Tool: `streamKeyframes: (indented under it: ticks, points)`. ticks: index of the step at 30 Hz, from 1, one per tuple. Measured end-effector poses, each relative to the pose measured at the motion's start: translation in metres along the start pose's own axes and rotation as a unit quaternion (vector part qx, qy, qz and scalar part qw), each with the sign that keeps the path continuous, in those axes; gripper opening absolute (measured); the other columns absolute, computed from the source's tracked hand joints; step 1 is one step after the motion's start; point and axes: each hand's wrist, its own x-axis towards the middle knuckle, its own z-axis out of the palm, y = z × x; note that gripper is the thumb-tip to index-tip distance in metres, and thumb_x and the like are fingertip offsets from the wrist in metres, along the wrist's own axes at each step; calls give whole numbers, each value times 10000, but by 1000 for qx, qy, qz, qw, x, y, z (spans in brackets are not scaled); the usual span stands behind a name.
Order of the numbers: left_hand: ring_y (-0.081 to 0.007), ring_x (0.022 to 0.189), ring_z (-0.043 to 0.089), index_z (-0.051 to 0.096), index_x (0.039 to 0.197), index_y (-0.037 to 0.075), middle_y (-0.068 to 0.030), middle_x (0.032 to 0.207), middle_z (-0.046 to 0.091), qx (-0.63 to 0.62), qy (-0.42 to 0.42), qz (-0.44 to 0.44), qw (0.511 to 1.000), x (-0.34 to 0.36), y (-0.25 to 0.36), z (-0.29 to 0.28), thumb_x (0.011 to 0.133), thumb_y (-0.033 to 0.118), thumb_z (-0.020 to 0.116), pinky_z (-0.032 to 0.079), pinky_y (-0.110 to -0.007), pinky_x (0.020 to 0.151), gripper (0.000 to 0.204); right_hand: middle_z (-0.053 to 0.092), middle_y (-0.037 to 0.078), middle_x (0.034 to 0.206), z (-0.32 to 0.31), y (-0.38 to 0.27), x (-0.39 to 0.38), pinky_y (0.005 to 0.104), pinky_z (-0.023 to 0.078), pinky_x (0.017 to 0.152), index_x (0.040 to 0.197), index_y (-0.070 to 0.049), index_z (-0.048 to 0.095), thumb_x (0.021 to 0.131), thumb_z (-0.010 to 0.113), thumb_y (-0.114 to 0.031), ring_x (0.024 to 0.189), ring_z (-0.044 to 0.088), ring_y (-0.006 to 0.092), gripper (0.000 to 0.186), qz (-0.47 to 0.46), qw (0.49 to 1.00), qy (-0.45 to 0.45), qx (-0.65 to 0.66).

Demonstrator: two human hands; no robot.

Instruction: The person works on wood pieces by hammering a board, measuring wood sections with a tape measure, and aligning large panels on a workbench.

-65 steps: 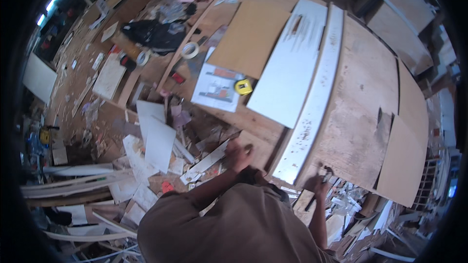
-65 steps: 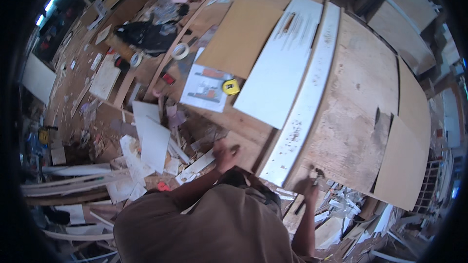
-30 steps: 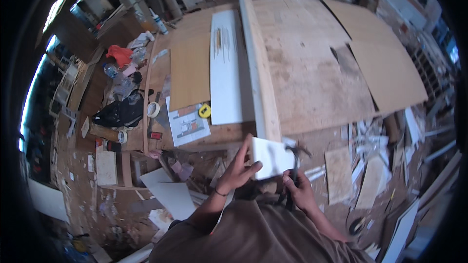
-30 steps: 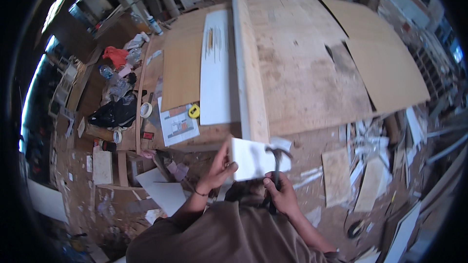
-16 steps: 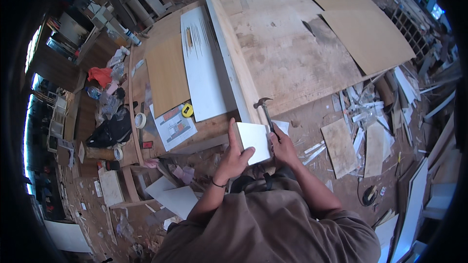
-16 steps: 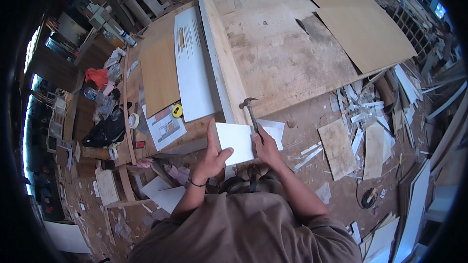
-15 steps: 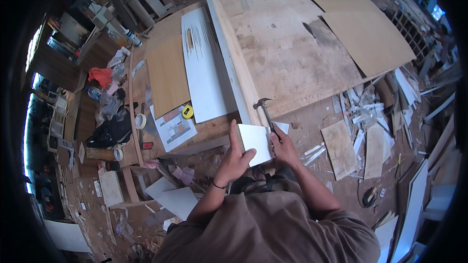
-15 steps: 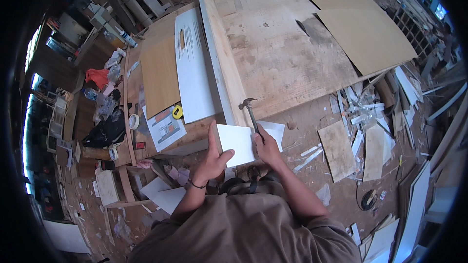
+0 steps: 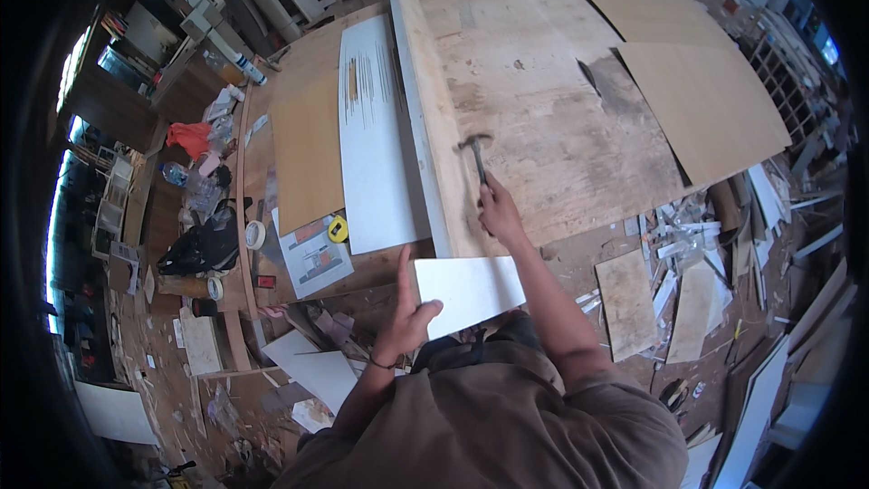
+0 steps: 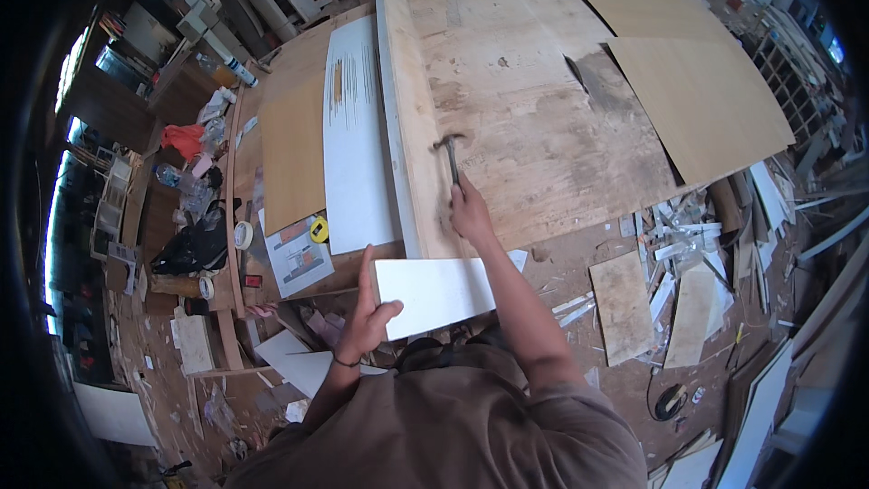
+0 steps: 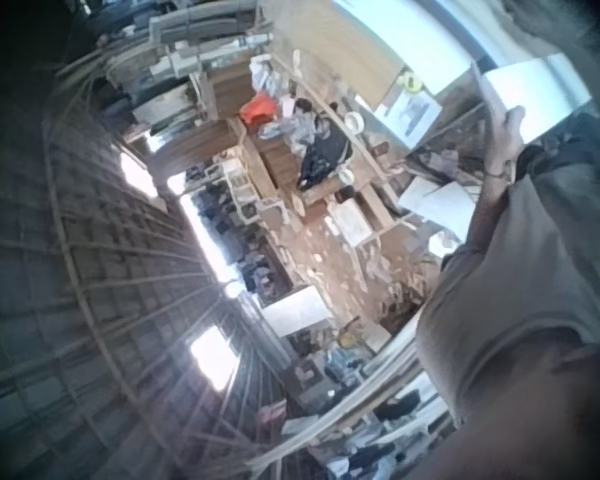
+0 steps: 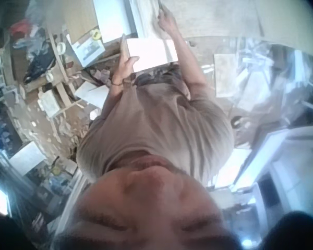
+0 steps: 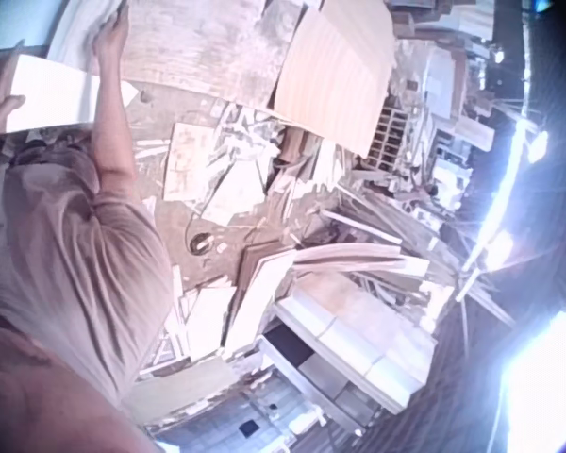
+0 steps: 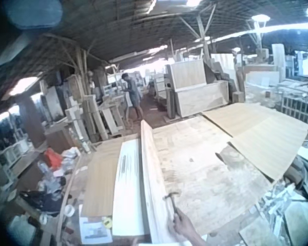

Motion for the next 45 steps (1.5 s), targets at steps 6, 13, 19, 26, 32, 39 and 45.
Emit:
streamKeyframes:
  ticks: [6,13,19,26,32,39,45]
  points:
    - [-301,1329,350,12,1506,3,-260,1464,275,227,52,36,972,3,13,6,809,12,540,263,-372,1099,875,497,31,685,39,4,118,270,412,421,1460,-99,362,1016,416,-231,482,466,97,466,-120,987,106,-31]
    - [-288,1401,241,19,1502,16,-245,1510,207,114,68,-127,983,6,29,16,814,59,548,180,-376,1137,869,485,10,671,45,46,134,280,420,446,1444,-63,386,1016,420,-206,499,459,90,452,-195,974,69,-95]
    - [-372,1356,292,18,1485,-4,-263,1454,272,124,55,-215,967,9,44,25,817,195,590,241,-432,1116,902,517,33,695,48,-17,236,276,438,480,1419,-37,413,1006,432,-217,535,503,108,451,-126,989,69,-23]
    - [-389,918,590,53,1489,35,-207,1063,562,364,34,-127,922,8,24,24,865,216,622,468,-457,824,864,623,195,856,71,-51,414,383,495,669,1380,-7,440,983,415,-212,715,616,274,448,-127,984,121,-28]
    - [-344,737,556,64,1484,6,-153,890,529,258,48,-159,952,5,25,35,873,276,613,470,-439,701,865,606,182,887,73,-50,423,368,489,552,1393,-33,434,980,411,-202,615,604,260,447,-93,990,91,-46]
    - [-428,895,591,52,1470,-26,-277,1325,369,256,9,-157,954,18,36,32,898,291,572,478,-483,782,835,511,52,643,65,-38,451,317,404,388,1409,-46,406,986,398,-189,427,488,135,447,-227,947,223,-48]
    - [-297,822,546,55,1481,4,-139,886,475,237,44,-163,957,0,25,39,857,249,620,443,-406,799,877,456,22,588,81,-80,389,306,381,350,1400,-52,416,974,404,-172,388,448,136,443,-43,998,-41,38]
